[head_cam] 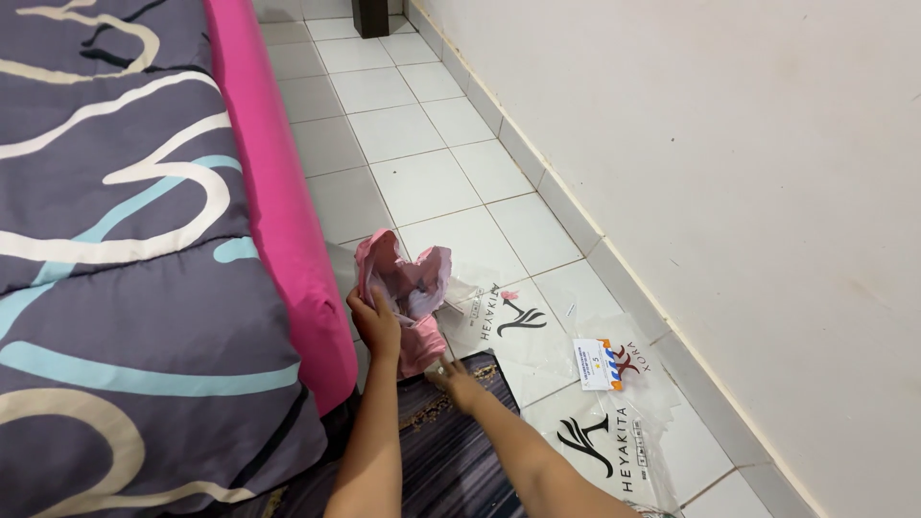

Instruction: The person unboxes a package by hand, removing a flower accessory, a small box, and a black garment. They place the accessory and box into a vanity drawer, then carry the garment through the house to a laundry basket.

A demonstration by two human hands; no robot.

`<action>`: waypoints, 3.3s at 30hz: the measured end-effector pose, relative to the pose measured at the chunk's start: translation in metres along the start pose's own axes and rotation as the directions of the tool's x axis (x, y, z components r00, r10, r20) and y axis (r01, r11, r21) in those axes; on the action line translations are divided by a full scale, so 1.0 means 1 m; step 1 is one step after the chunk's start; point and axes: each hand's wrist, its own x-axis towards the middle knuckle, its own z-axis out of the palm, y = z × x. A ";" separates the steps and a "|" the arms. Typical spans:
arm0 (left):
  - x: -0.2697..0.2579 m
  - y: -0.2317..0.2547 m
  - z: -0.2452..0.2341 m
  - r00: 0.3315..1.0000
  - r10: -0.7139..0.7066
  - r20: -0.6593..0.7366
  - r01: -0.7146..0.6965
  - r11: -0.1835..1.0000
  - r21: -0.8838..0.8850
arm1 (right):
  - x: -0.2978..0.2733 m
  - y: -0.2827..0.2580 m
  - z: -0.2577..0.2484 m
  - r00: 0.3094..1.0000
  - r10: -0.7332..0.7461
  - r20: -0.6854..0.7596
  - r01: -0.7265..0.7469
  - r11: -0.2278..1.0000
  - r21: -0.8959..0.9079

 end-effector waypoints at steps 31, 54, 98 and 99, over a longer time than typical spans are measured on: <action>-0.080 0.109 0.085 0.856 0.197 0.478 -0.056 0.954 -0.293 | 0.083 -0.126 -0.309 0.943 0.235 -0.237 0.236 0.033 0.971; 0.009 0.216 -0.065 0.929 0.176 0.326 -0.038 0.920 -0.390 | 0.225 -0.401 -0.323 0.955 -0.066 -0.288 0.278 0.534 0.799; -0.101 0.028 0.079 0.880 0.059 0.471 0.073 0.964 -0.256 | -0.201 0.192 -0.192 0.467 0.840 -0.275 -0.806 0.532 0.257; -0.094 0.022 0.075 0.879 0.009 0.476 0.123 0.961 -0.246 | -0.197 0.190 -0.187 0.477 0.832 -0.283 -0.798 0.545 0.258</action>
